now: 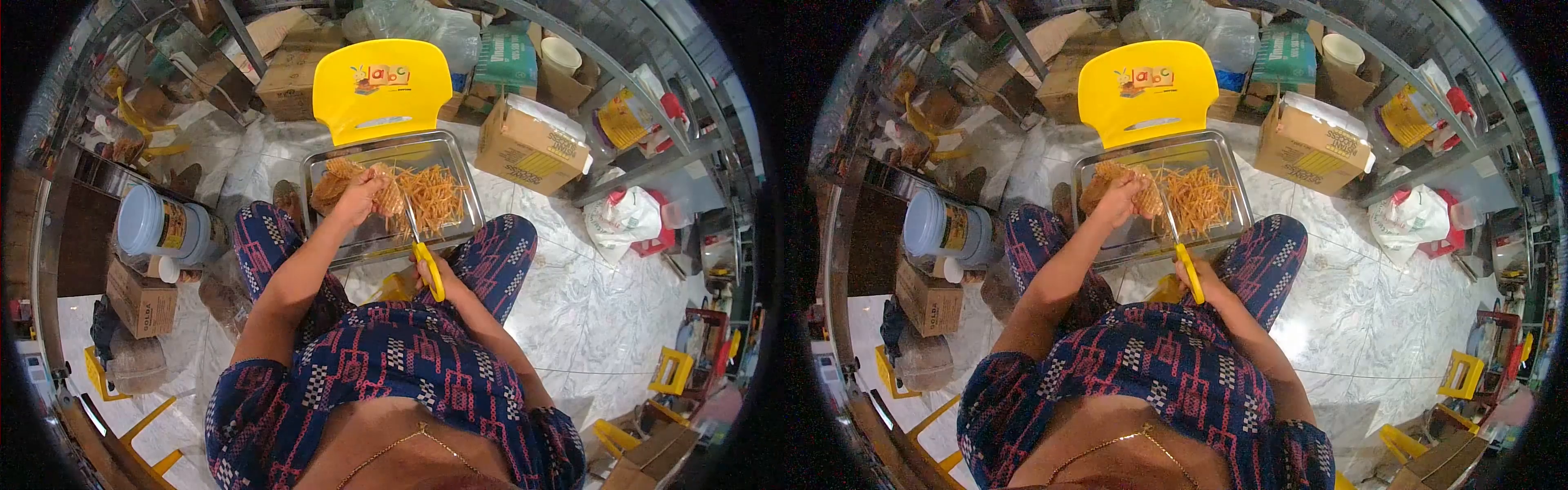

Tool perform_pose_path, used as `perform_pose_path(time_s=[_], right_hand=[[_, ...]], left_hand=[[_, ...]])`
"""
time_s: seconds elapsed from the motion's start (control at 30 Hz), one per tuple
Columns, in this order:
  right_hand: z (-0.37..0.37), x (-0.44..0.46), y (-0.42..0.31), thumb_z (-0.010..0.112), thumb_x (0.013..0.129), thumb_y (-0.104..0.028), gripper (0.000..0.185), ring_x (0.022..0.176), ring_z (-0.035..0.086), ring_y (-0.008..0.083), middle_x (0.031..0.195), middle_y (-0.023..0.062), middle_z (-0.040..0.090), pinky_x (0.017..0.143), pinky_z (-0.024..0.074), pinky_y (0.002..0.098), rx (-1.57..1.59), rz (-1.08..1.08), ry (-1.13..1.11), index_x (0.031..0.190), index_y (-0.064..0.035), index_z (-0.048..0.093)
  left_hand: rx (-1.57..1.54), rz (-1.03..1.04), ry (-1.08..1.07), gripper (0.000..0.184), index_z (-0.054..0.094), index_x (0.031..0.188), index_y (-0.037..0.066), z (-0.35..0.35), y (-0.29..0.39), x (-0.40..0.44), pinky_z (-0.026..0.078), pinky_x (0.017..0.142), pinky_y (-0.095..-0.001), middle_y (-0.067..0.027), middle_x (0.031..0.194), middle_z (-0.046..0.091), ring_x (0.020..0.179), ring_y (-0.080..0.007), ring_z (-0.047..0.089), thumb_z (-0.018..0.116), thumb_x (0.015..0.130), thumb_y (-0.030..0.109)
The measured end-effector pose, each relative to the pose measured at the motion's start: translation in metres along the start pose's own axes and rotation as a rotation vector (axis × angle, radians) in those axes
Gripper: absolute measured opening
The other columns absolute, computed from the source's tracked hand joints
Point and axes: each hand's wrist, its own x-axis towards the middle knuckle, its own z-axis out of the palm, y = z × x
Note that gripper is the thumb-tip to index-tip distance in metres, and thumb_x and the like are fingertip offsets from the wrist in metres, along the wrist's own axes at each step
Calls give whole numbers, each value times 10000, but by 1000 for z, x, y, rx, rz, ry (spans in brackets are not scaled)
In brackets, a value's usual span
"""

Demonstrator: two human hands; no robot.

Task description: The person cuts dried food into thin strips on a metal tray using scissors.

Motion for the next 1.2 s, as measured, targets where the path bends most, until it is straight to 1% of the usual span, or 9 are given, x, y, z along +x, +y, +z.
perform_pose_path(time_s=[0.1,0.17,0.23,0.37,0.53,0.73,1.0,1.07,1.2], right_hand=[[0,-1,-2,437,834,-440,508,502,482,103,682,29,478,489,414,216,-26,-11,-18,1074,8,414],[1,-3,-7,438,834,-437,507,498,480,102,680,27,475,486,414,216,-27,-23,-28,1077,8,412],[3,-4,-10,495,829,-377,388,534,466,88,675,4,467,482,421,220,-21,-8,2,1000,-30,455],[4,-4,-11,496,831,-365,360,524,462,86,656,-3,459,467,418,222,-32,-6,17,964,-32,464],[3,-4,-12,535,819,-307,274,464,433,64,600,-20,441,422,395,200,34,2,26,889,-49,476],[4,-8,-19,588,788,-281,262,423,431,66,558,-29,443,369,362,192,112,85,95,867,-47,498],[6,-7,-23,601,777,-285,262,408,433,74,552,-15,461,377,351,204,-19,103,182,827,-45,508],[7,-6,-22,602,776,-278,254,411,433,73,560,-11,465,380,348,207,-32,85,201,816,-47,502],[5,-2,-12,536,810,-240,192,437,422,65,562,-21,435,401,351,201,-28,36,107,750,-72,464]], left_hand=[[-18,-5,-9,194,475,949,53,0,-2,1,531,477,-373,-49,816,548,653,-190,598,527,812,179],[25,-45,14,159,463,953,73,1,-2,2,532,467,-380,-32,876,505,691,-184,575,499,830,167],[43,-39,5,164,460,954,68,-4,-6,6,533,465,-377,-35,894,494,701,-183,572,498,831,168],[63,-23,-26,194,452,972,56,-5,-12,8,532,460,-363,-38,936,469,732,-175,556,501,829,177],[75,-49,-14,213,437,1022,66,-4,-13,9,534,470,-363,-35,947,467,748,-176,553,482,841,168],[70,-24,-14,232,423,1058,67,0,-11,5,535,477,-372,-46,977,464,751,-191,568,469,852,163],[63,-31,16,292,406,1095,64,11,3,-3,530,461,-384,-75,984,492,759,-196,577,490,833,161],[135,-34,103,403,322,1191,24,10,4,-3,535,475,-388,-113,1148,401,890,-219,540,466,839,157],[132,2,46,325,381,1095,11,8,3,-4,537,477,-368,-102,1062,426,904,-224,508,477,830,174]])
